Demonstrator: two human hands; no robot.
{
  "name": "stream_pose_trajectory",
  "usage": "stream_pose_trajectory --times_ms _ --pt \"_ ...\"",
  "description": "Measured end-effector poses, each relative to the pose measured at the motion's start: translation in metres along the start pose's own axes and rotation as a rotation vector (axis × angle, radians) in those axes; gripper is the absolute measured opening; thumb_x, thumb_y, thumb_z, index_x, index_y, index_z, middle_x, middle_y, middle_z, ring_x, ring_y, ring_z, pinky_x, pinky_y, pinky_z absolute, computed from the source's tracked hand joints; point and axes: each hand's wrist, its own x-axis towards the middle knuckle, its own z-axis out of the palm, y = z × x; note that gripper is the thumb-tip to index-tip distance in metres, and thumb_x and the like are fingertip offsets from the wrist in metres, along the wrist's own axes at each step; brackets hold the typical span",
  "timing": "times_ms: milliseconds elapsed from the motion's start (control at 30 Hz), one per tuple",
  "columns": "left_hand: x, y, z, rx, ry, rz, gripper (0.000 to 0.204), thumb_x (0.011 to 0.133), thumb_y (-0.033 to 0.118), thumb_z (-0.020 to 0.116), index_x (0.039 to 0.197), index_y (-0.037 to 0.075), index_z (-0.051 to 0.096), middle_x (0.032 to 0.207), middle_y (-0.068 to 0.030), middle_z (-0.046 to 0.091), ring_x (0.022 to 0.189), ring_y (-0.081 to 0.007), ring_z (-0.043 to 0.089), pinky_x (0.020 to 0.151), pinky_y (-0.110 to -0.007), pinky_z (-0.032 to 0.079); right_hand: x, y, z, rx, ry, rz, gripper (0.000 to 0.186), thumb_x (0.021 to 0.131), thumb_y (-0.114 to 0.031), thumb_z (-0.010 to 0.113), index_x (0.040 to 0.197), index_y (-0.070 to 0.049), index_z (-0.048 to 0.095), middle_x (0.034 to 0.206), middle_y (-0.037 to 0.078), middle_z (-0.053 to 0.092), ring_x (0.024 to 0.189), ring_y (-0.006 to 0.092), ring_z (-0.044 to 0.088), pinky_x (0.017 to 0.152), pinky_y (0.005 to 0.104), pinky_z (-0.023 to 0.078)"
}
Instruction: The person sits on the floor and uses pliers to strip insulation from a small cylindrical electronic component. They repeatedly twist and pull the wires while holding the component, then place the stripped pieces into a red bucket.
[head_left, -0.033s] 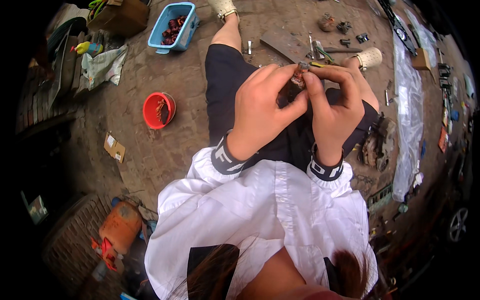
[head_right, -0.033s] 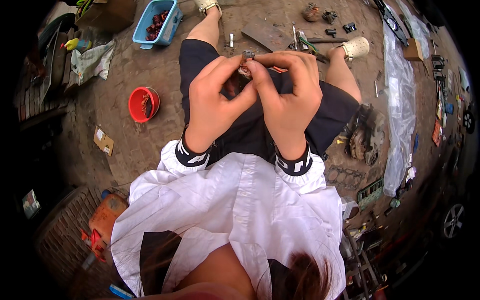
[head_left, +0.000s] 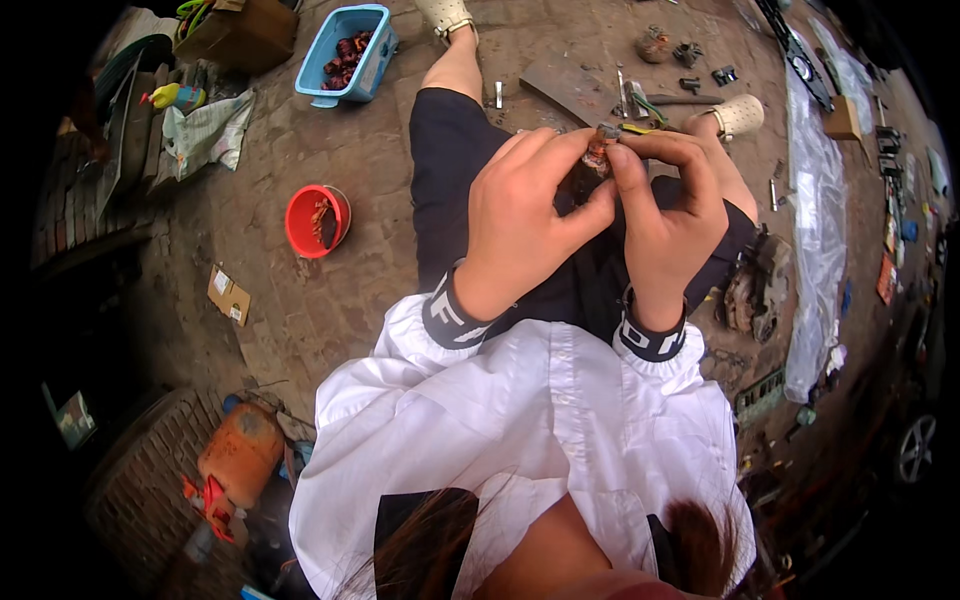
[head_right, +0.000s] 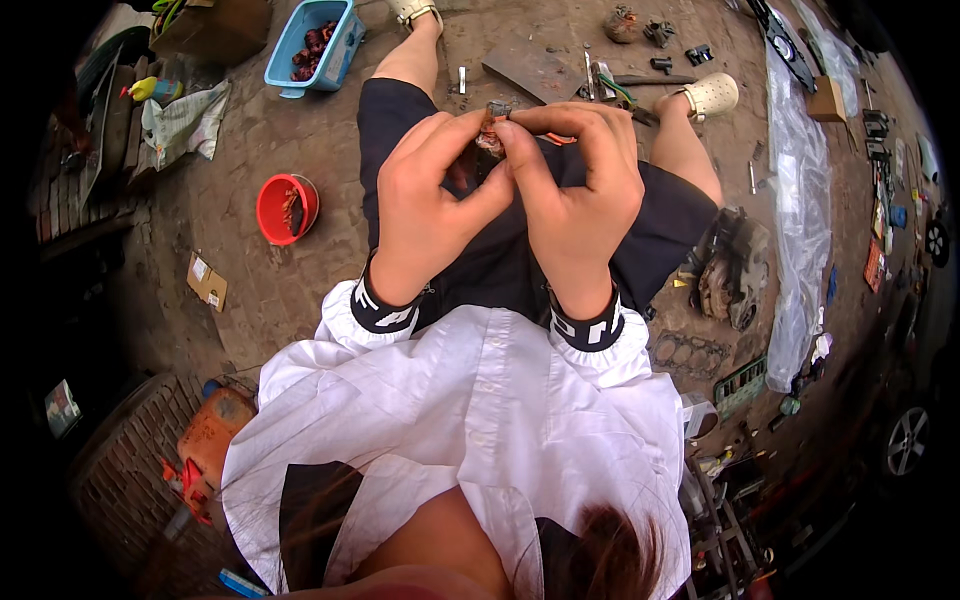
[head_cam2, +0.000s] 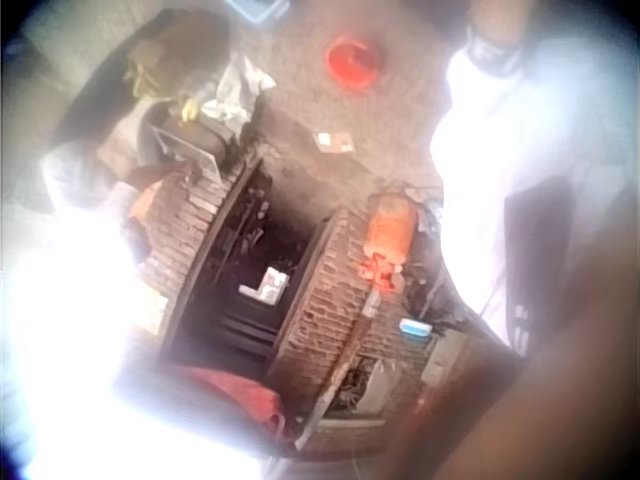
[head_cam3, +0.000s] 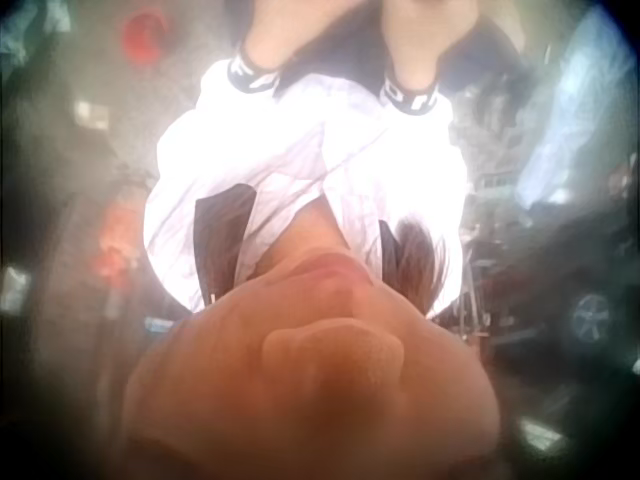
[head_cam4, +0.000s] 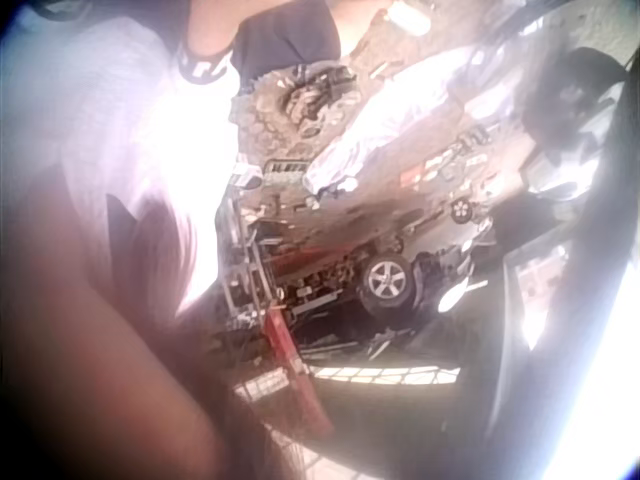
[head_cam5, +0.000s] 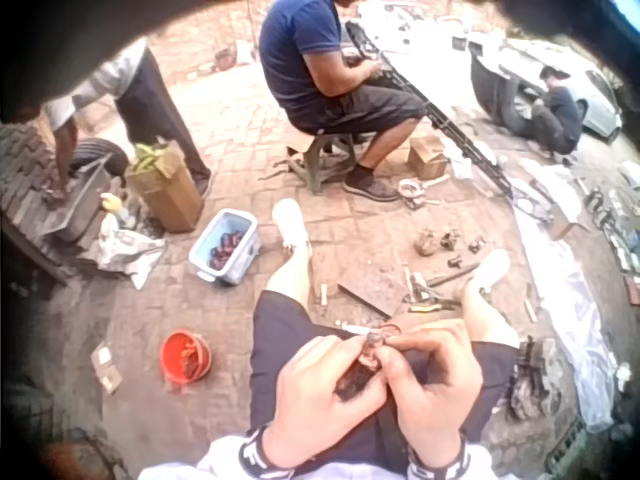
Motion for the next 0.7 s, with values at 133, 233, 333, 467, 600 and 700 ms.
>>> stream_pose_trajectory --times_ms 133,233,333,467,600,700 --pt "0.0 -0.003 0.002 0.102 0.065 0.093 0.034 0.075 0.012 0.074 0.106 0.002 0.063 0.088 -0.0109 0.058 0.076 -0.0267 0.059 0.062 -0.035 0.048 -0.006 0.007 -0.001 0.019 -0.015 0.014 0.012 0.075 -0.005 0.076 0.08 -0.002 0.065 0.081 0.005 0.066 0.079 0.0194 0.058 0.069 0.0295 0.047" --pt "0.0 0.001 0.003 0.025 0.046 0.045 0.037 0.079 0.007 0.071 0.114 0.002 0.061 0.094 -0.0121 0.061 0.082 -0.028 0.06 0.072 -0.034 0.049 -0.01 0.013 0.001 0.014 0.003 -0.006 0.012 0.078 -0.006 0.075 0.081 -0.002 0.064 0.081 0.005 0.065 0.079 0.0197 0.058 0.07 0.0298 0.047" --pt "0.0 0.002 0.004 -0.036 -0.035 0.03 0.037 0.083 0.006 0.067 0.119 0.003 0.059 0.096 -0.0132 0.062 0.084 -0.0299 0.062 0.075 -0.035 0.05 -0.013 0.019 0.002 0.071 0.057 0.052 0.012 0.079 -0.007 0.074 0.083 -0.001 0.064 0.082 0.006 0.065 0.08 0.0194 0.058 0.071 0.0297 0.047" --pt "0.002 0.01 -0.001 -0.06 -0.116 0.001 0.037 0.087 0.005 0.063 0.124 0.004 0.058 0.098 -0.0136 0.063 0.087 -0.0294 0.063 0.077 -0.034 0.05 -0.016 0.018 0.002 0.144 0.143 0.123 0.011 0.081 -0.006 0.073 0.087 0.0 0.065 0.089 0.008 0.065 0.082 0.0195 0.06 0.073 0.0281 0.049" --pt "0.003 0.013 -0.002 -0.075 -0.123 0.039 0.037 0.087 0.006 0.064 0.124 0.003 0.06 0.1 -0.0136 0.064 0.088 -0.0276 0.064 0.077 -0.032 0.05 -0.014 0.025 -0.001 0.074 0.113 -0.046 0.013 0.083 -0.003 0.07 0.096 0.0 0.068 0.095 0.011 0.066 0.083 0.0205 0.062 0.074 0.0273 0.05" --pt "0.003 0.014 -0.004 -0.109 -0.109 0.048 0.036 0.086 0.004 0.064 0.122 0.003 0.062 0.099 -0.0137 0.064 0.088 -0.0262 0.064 0.076 -0.032 0.05 -0.015 0.029 -0.003 0.128 0.095 -0.068 0.017 0.084 0.0 0.068 0.101 0.001 0.068 0.097 0.012 0.066 0.086 0.0216 0.062 0.075 0.0282 0.05"
